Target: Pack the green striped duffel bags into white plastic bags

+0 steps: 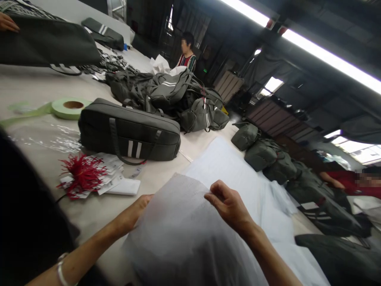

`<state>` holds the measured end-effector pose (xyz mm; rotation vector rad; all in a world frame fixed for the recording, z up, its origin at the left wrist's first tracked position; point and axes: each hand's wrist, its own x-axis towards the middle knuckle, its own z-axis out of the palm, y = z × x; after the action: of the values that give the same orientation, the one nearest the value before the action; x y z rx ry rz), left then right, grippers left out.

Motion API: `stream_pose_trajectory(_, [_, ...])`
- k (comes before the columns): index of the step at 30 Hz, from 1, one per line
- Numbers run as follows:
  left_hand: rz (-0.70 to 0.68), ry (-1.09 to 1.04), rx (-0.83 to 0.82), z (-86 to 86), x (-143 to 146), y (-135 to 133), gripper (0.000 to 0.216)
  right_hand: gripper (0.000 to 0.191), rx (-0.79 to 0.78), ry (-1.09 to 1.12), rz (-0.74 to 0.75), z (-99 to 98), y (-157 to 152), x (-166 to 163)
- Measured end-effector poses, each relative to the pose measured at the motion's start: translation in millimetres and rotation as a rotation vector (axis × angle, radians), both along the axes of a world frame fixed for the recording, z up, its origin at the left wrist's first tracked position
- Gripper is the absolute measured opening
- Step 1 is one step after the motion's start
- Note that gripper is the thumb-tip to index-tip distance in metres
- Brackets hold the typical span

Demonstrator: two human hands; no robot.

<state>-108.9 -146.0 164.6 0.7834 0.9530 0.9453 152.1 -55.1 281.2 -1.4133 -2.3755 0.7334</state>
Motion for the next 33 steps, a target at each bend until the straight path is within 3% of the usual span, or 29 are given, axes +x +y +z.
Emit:
stream_pose_trajectory(4, [-0.096, -0.009, -0.015, -22.0, -0.2, -7.0, 0.025, 0.018, 0.025, -0.193, 0.066, -31.2, 17.5, 1.2])
stream_pose_trajectory(7, [-0.083, 0.104, -0.002, -33.1, -11.9, -2.3, 0.039, 0.015, -0.025, -0.162, 0.023, -52.2, 26.2, 4.8])
stream_pose_trajectory(10, [0.265, 0.483, 0.079, -17.6, -21.4, 1.6, 0.044, 0.014, -0.068, -0.089, -0.009, -62.4, 30.5, 7.8])
stream_pose_trajectory(12, [0.468, 0.719, 0.321, 7.2, -12.4, 0.9, 0.034, 0.013, -0.099, -0.070, -0.001, -66.9, 32.6, 7.4])
stream_pose_trajectory(13, [0.445, 0.768, 0.492, 20.7, -1.1, 0.3, 0.028, 0.014, -0.109, -0.067, 0.002, -69.1, 33.8, 6.1])
stream_pose_trajectory(14, [0.327, 0.768, 0.667, 32.8, 14.5, 0.1, 0.024, 0.014, -0.113, -0.067, 0.001, -71.2, 35.0, 4.5])
stream_pose_trajectory(16, [-0.032, 0.701, 0.901, 48.1, 54.0, 2.7, 0.027, 0.014, -0.123, -0.069, -0.014, -72.4, 38.0, 1.6])
stream_pose_trajectory(17, [-0.189, 0.680, 0.926, 50.1, 74.6, 5.9, 0.030, 0.014, -0.141, -0.067, -0.021, -70.0, 39.5, 1.6])
stream_pose_trajectory(19, [-0.340, 0.676, 0.876, 44.4, 109.3, 14.7, 0.036, 0.015, -0.185, -0.016, -0.039, -56.3, 42.2, 8.8])
stream_pose_trajectory(23, [-0.322, 0.636, 0.753, 25.0, 133.7, 30.1, 0.037, 0.033, -0.172, 0.157, -0.131, -3.2, 40.0, 62.3])
stream_pose_trajectory(26, [-0.282, 0.621, 0.702, 24.2, 131.3, 33.9, 0.033, 0.041, -0.133, 0.066, -0.234, 19.3, 27.1, 116.6])
stream_pose_trajectory(29, [-0.207, 0.719, 0.730, 27.5, 134.5, 36.3, 0.037, 0.038, -0.171, 0.014, -0.294, 3.0, 9.0, 146.0])
stream_pose_trajectory(33, [-0.101, 0.936, 0.832, 29.0, 144.0, 41.6, 0.035, 0.027, -0.113, -0.008, -0.391, -42.9, -0.6, 141.6])
